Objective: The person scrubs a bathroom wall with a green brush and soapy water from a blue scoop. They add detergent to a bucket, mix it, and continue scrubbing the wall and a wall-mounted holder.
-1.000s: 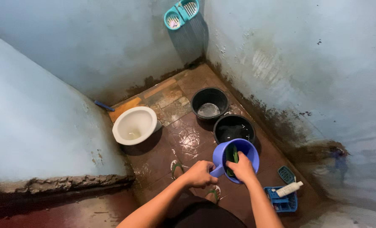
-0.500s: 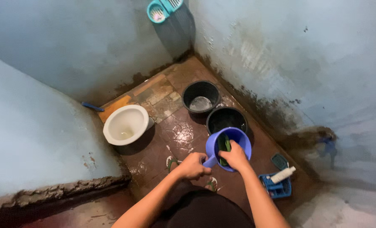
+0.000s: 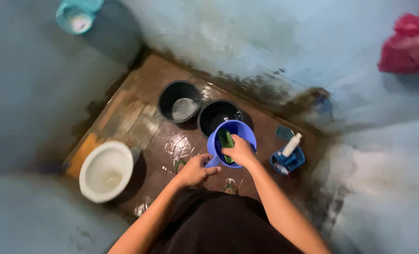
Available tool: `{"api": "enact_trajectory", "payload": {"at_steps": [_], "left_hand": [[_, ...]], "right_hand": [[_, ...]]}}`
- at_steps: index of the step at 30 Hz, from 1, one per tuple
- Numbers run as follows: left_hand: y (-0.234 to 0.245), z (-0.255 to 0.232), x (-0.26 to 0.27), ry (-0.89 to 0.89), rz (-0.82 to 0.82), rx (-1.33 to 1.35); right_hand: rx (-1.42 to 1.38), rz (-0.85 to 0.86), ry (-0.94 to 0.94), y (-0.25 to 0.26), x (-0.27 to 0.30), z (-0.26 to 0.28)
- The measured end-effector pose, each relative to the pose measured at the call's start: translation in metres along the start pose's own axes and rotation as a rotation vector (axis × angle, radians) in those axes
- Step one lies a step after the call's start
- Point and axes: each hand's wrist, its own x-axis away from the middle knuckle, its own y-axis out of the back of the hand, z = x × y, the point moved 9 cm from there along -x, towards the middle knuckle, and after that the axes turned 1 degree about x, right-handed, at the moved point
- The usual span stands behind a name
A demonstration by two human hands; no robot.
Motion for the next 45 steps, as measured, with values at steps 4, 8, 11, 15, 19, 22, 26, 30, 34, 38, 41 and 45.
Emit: {"api": "enact_trajectory", "payload": {"at_steps": [4,8,11,15,19,22,26,30,34,38,41,45], "left_hand": [[0.036,-0.021,-0.027,-0.152,0.136,-0.093],[0.067,-0.003,-0.047,0.074,0.276,-0.030],[0.089,0.002,-0.054,0.110,0.355,-0.003],[0.107,0.009,-0.060,0.167,0.408,0.020],[0.121,0.011,-0.063,0.173,0.429,0.049],[0.133,0.012,-0.063,0.185,0.425,0.013],[0.140,0.010,-0.066,0.201,0.406,-0.033],[0.134,0.006,-0.074,0.180,0.408,0.009],[0.114,0.001,-0.082,0.154,0.401,-0.040],[0.078,-0.001,-0.086,0.199,0.430,-0.031],[0.053,0.000,-0.092,0.202,0.369,0.031],[0.020,0.006,-0.124,0.102,0.284,0.101]], "right_hand": [[-0.006,-0.201,-0.006,-0.003,-0.025,0.005],[0.010,-0.320,-0.077,-0.015,-0.032,0.008],[-0.009,-0.305,-0.145,-0.035,-0.037,0.016],[-0.003,-0.293,-0.177,-0.052,-0.047,0.018],[-0.010,-0.293,-0.172,-0.066,-0.059,0.018],[-0.019,-0.288,-0.193,-0.071,-0.064,0.016],[-0.051,-0.295,-0.185,-0.074,-0.068,0.025],[-0.100,-0.309,-0.223,-0.063,-0.068,0.026],[-0.074,-0.333,-0.195,-0.047,-0.066,0.009],[-0.136,-0.352,-0.194,-0.029,-0.058,-0.032],[-0.153,-0.319,-0.187,-0.015,-0.059,-0.055],[0.033,-0.282,-0.037,0.003,-0.072,-0.056]]}}
